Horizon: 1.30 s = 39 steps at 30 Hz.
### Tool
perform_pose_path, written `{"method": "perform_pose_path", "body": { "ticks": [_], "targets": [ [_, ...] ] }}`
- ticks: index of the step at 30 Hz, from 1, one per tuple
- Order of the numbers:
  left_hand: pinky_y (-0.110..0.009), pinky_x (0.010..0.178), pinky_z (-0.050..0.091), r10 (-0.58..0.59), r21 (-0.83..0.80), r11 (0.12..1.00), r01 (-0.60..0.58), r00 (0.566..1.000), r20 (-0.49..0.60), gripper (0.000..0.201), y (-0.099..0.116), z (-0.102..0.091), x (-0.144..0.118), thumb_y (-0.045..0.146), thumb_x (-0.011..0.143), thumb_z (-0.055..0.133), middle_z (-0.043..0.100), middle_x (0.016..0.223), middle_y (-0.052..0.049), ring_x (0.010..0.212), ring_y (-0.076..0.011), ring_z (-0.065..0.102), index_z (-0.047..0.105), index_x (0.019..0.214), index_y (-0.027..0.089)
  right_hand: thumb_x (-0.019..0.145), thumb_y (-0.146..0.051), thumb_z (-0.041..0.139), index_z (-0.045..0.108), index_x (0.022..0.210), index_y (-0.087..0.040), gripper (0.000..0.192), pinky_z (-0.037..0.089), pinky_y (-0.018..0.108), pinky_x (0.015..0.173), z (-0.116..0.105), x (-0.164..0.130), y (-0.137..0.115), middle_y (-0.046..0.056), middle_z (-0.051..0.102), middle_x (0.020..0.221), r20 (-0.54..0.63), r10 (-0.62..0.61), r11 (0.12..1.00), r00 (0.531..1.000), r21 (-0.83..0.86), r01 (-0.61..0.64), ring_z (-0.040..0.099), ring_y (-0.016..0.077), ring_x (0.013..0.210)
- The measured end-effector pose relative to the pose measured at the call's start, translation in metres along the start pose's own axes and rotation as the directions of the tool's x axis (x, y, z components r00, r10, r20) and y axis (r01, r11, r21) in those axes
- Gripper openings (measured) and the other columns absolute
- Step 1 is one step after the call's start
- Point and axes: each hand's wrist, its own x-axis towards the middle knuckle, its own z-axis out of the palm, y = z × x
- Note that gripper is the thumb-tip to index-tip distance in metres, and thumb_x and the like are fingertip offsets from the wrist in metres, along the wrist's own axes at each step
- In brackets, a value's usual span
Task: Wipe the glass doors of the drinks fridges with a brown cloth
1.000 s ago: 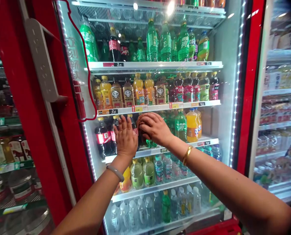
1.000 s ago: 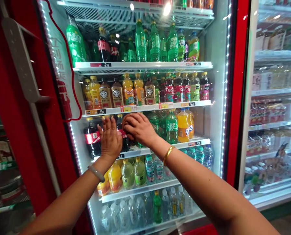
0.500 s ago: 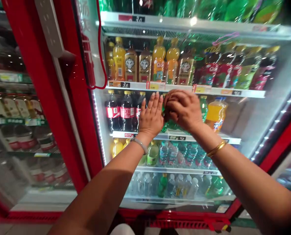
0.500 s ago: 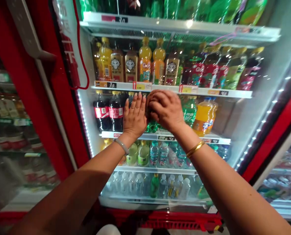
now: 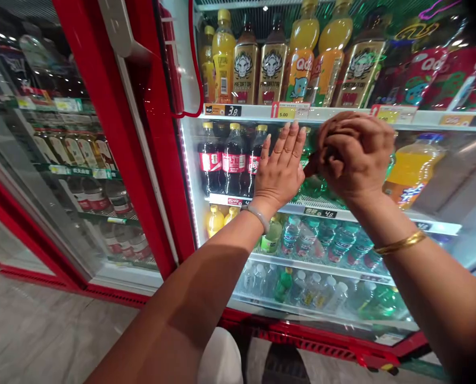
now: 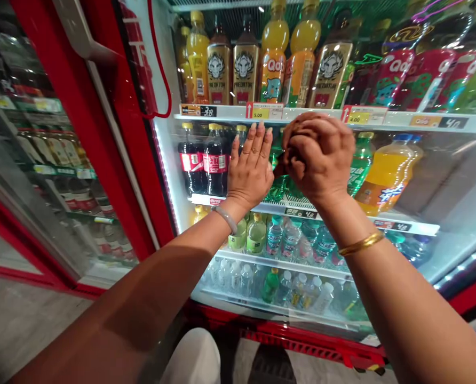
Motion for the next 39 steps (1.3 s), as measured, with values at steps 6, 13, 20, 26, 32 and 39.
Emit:
{"method": "perform_pose_path", "body": {
  "ticks": [6,13,20,26,32,39],
  "targets": [
    [-0.048,0.134,-0.006,-0.001,0.046,0.999,0.002,1.0,-0.022,0.066,0.003,0.001,0.0,0.02,0.102,0.029,0.024,0.176,-0.009,0.165,-0.0208,0.007,0.023,0.167,0.01,0.089,-0.042,0.069,0.071,0.109,-0.024,0.027,0.047,0.055,0.114,-0.006,-0.038,-0.029,0.013,0.065,0.128,-0.127,0.067,0.997,0.99,0.045,-0.062,0.055,0.0336,0.135],
    [-0.046,0.134,-0.005,0.003,0.086,0.996,-0.001,1.0,-0.025,0.065,0.004,-0.002,0.0,0.021,0.102,0.029,0.026,0.175,-0.006,0.164,-0.0207,0.012,0.025,0.166,0.01,0.091,-0.049,0.068,0.071,0.111,-0.024,0.033,0.047,0.047,0.115,-0.002,0.009,0.01,0.014,0.066,0.13,-0.049,0.009,0.999,0.999,-0.035,-0.011,0.056,0.0287,0.134],
    [-0.046,0.134,-0.005,0.033,0.103,0.994,-0.023,0.995,-0.096,0.063,0.002,0.003,-0.002,0.021,0.104,0.026,0.028,0.174,-0.008,0.164,-0.0213,0.015,0.025,0.166,0.009,0.088,-0.044,0.067,0.069,0.114,-0.026,0.032,0.048,0.058,0.115,-0.009,-0.044,-0.032,0.012,0.064,0.13,-0.096,-0.023,0.999,0.995,0.038,0.027,0.053,0.0346,0.138],
    [-0.05,0.135,-0.001,0.069,0.06,0.996,-0.063,0.992,-0.108,0.068,-0.005,0.013,-0.002,0.023,0.102,0.033,0.026,0.175,-0.012,0.165,-0.0235,0.009,0.019,0.168,0.009,0.095,-0.043,0.063,0.071,0.111,-0.023,0.027,0.045,0.05,0.116,-0.01,0.014,-0.002,0.013,0.065,0.129,0.049,-0.081,0.995,0.996,0.063,0.078,0.055,0.0271,0.134],
    [-0.05,0.135,0.0,0.065,0.075,0.996,-0.056,0.991,-0.119,0.069,-0.003,0.013,-0.003,0.023,0.102,0.033,0.028,0.174,-0.013,0.165,-0.0243,0.011,0.02,0.167,0.008,0.088,-0.045,0.074,0.068,0.127,-0.018,0.047,0.047,0.057,0.112,-0.022,-0.034,0.007,0.019,0.059,0.136,-0.149,0.154,0.988,0.977,0.012,-0.154,0.056,0.0365,0.135],
    [-0.048,0.136,-0.002,0.065,0.042,0.997,-0.06,0.988,-0.137,0.065,-0.005,0.014,-0.004,0.024,0.105,0.032,0.025,0.175,-0.012,0.166,-0.0208,0.007,0.021,0.167,0.01,0.095,-0.042,0.063,0.068,0.13,-0.026,0.038,0.036,0.057,0.125,-0.02,-0.016,-0.026,0.012,0.063,0.14,0.187,-0.075,0.992,0.98,0.118,0.053,0.045,0.0287,0.149]
  ]
}}
